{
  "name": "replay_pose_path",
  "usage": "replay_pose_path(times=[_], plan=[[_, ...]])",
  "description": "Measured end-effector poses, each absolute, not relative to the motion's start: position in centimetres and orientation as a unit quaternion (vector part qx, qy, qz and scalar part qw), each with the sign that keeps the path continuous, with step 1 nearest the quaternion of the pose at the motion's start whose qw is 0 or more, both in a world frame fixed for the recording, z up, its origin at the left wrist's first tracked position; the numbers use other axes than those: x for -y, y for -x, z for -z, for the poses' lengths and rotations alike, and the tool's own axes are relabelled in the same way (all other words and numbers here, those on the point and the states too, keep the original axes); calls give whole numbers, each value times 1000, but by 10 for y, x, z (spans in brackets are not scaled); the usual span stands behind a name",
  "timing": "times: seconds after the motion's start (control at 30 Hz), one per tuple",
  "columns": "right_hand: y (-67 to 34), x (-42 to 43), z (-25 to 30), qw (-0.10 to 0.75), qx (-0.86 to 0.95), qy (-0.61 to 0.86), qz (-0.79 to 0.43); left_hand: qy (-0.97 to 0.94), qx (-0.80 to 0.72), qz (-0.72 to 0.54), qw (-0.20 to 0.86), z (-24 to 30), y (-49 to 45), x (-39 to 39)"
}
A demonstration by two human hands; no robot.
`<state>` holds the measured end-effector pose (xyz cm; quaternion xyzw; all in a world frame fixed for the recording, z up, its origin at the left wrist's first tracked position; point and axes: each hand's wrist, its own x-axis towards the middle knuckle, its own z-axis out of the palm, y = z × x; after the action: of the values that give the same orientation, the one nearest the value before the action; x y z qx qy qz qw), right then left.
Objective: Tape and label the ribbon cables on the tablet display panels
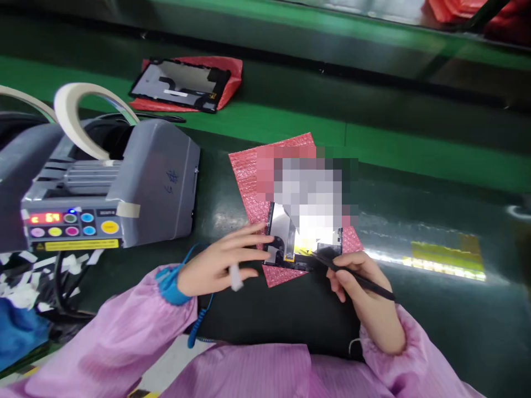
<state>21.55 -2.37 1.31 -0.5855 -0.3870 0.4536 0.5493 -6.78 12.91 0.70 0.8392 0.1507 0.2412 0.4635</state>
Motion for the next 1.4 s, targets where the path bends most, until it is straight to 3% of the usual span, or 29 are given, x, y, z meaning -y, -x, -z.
replay_pose_path(times=[0.13, 0.5, 1.4], plan=[[-209, 20, -17, 570, 367, 593, -434, -881, -126, -141, 433, 6, 32, -135], [-216, 12, -16, 550, 404, 607, -408, -913, -120, -149, 360, 10, 17, -132], [-217, 17, -18, 495, 426, 636, -411, -909, -116, -129, 379, 4, 17, -134]])
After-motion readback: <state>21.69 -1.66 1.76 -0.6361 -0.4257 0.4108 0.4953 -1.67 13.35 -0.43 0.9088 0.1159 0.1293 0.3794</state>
